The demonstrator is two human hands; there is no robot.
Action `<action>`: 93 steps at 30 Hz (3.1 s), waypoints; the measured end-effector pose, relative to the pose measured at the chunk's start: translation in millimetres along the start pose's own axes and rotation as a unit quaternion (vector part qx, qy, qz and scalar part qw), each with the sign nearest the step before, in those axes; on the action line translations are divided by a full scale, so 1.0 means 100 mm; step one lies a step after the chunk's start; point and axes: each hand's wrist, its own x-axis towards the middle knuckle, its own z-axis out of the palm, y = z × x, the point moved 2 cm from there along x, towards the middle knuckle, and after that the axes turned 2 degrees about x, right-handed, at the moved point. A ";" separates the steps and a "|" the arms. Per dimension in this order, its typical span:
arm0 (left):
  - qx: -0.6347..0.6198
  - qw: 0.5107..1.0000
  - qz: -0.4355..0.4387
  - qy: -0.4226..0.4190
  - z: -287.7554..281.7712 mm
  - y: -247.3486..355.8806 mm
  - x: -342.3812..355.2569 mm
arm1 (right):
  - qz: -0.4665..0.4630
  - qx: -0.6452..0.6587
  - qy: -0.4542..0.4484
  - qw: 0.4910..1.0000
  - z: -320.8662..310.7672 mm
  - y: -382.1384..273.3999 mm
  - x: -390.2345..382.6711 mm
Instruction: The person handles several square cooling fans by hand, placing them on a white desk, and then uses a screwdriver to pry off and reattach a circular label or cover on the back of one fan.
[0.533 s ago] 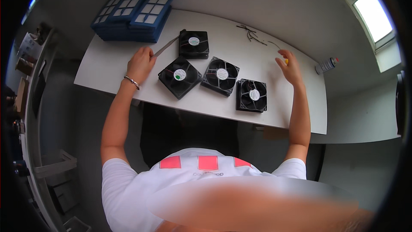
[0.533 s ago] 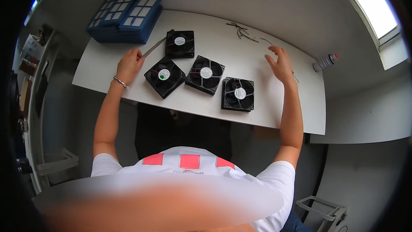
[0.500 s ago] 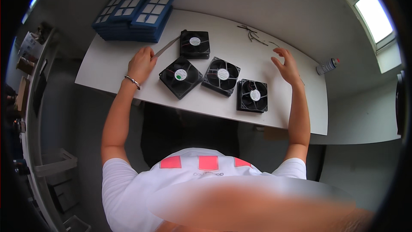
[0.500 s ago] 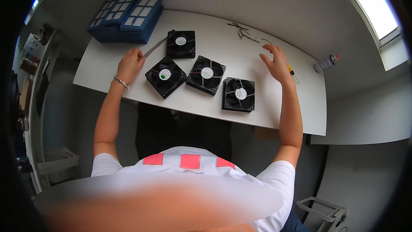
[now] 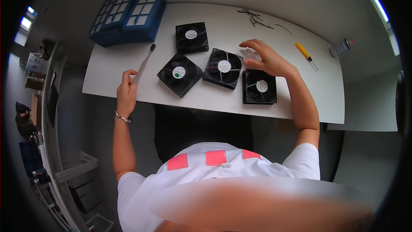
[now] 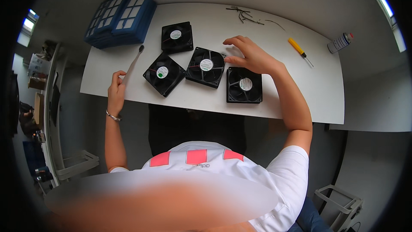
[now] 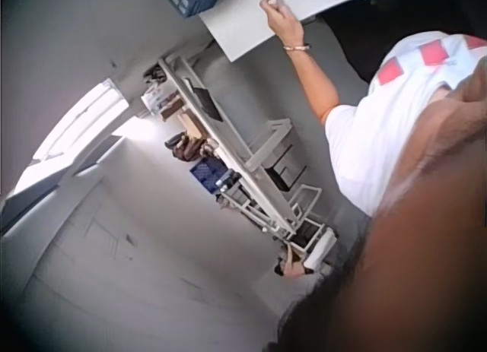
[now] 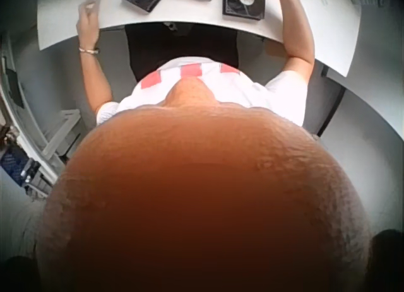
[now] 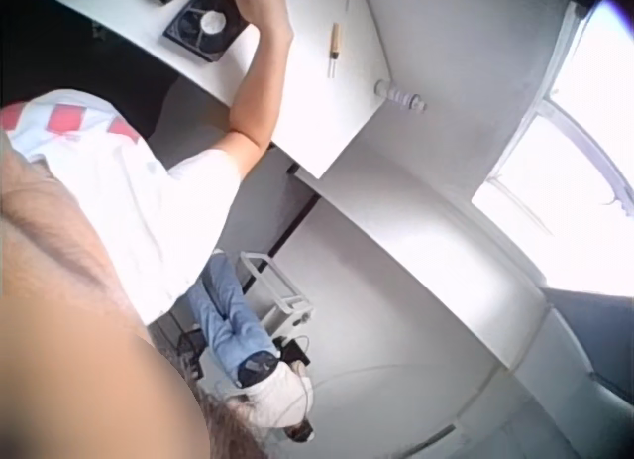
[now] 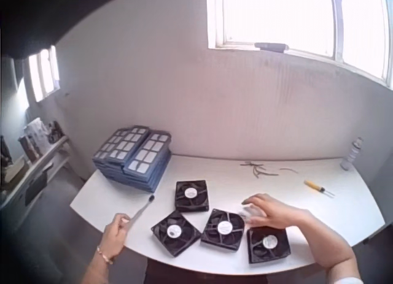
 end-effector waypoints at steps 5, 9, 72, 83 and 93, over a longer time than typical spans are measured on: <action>-0.036 0.999 -0.012 0.028 0.11 0.02 -0.01 | 0.049 -0.011 -0.006 0.999 -0.06 -0.10 -0.43; 0.021 0.998 -0.034 0.046 0.20 0.02 0.00 | 0.033 -0.015 0.000 0.999 0.03 -0.18 -0.86; 0.005 0.976 0.084 0.201 0.49 0.24 -0.04 | 0.232 0.248 0.002 0.941 -0.09 0.38 2.55; 0.010 0.976 0.092 0.199 0.50 0.24 -0.03 | 0.116 -0.004 0.215 0.970 -0.18 0.20 2.54; 0.004 0.979 0.080 0.188 0.47 0.18 -0.08 | 0.045 -0.143 0.268 0.952 -1.03 0.29 1.03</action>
